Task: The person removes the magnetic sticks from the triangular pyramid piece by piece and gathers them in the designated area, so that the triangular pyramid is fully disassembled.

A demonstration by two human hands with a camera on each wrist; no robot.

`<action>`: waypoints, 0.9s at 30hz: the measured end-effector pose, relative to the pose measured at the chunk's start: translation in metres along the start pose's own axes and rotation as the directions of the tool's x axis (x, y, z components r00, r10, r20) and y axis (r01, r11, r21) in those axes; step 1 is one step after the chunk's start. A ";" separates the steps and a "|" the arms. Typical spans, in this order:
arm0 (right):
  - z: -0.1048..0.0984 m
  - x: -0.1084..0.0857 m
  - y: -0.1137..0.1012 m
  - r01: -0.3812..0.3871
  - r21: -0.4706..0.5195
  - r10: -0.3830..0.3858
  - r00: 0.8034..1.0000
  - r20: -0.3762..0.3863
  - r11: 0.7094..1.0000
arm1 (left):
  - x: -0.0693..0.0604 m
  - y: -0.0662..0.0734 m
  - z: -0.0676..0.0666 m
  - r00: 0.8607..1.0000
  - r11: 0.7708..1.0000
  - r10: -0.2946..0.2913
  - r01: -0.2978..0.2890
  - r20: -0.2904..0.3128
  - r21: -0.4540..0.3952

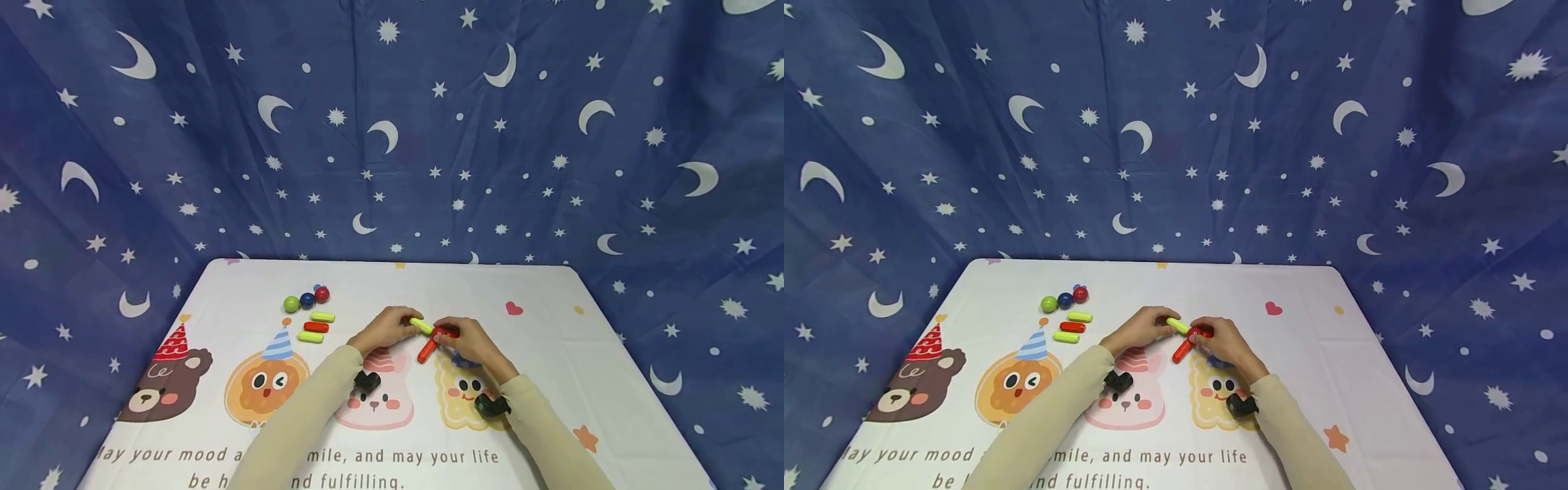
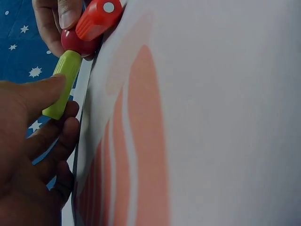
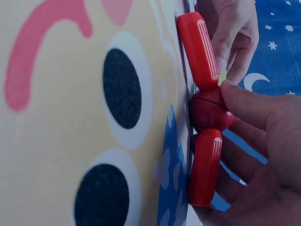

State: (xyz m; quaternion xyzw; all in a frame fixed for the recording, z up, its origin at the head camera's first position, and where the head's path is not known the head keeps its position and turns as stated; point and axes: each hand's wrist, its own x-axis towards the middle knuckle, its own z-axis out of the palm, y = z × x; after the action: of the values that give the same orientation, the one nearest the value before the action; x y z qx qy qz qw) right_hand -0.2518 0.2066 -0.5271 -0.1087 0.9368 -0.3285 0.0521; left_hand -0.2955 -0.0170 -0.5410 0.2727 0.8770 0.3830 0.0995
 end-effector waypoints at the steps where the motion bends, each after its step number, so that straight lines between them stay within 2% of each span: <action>1: 0.000 0.000 0.000 -0.004 -0.004 0.004 1.000 0.002 1.000 | 0.000 0.000 0.000 1.000 1.000 0.002 -0.002 0.003 0.007; 6: 0.001 0.000 0.000 -0.005 -0.009 0.005 1.000 0.002 1.000 | -0.001 -0.001 0.000 0.999 0.999 0.032 -0.032 0.012 0.011; 18: 0.004 0.003 0.001 0.006 -0.002 -0.006 1.000 0.013 1.000 | -0.008 -0.002 -0.002 0.998 0.998 0.062 -0.062 0.022 -0.015; 23: 0.003 0.004 0.001 0.016 0.007 -0.016 1.000 0.014 1.000 | -0.010 -0.003 -0.005 0.998 0.997 0.066 -0.065 0.001 -0.042; 27: 0.001 0.004 0.002 0.023 0.007 -0.023 1.000 0.015 1.000 | -0.015 -0.003 -0.008 0.999 0.995 0.043 -0.045 -0.030 -0.084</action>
State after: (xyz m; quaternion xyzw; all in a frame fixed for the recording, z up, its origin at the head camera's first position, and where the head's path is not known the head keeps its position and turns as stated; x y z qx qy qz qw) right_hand -0.2556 0.2062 -0.5292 -0.1217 0.9339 -0.3316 0.0559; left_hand -0.2873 -0.0326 -0.5384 0.2822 0.8550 0.4257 0.0902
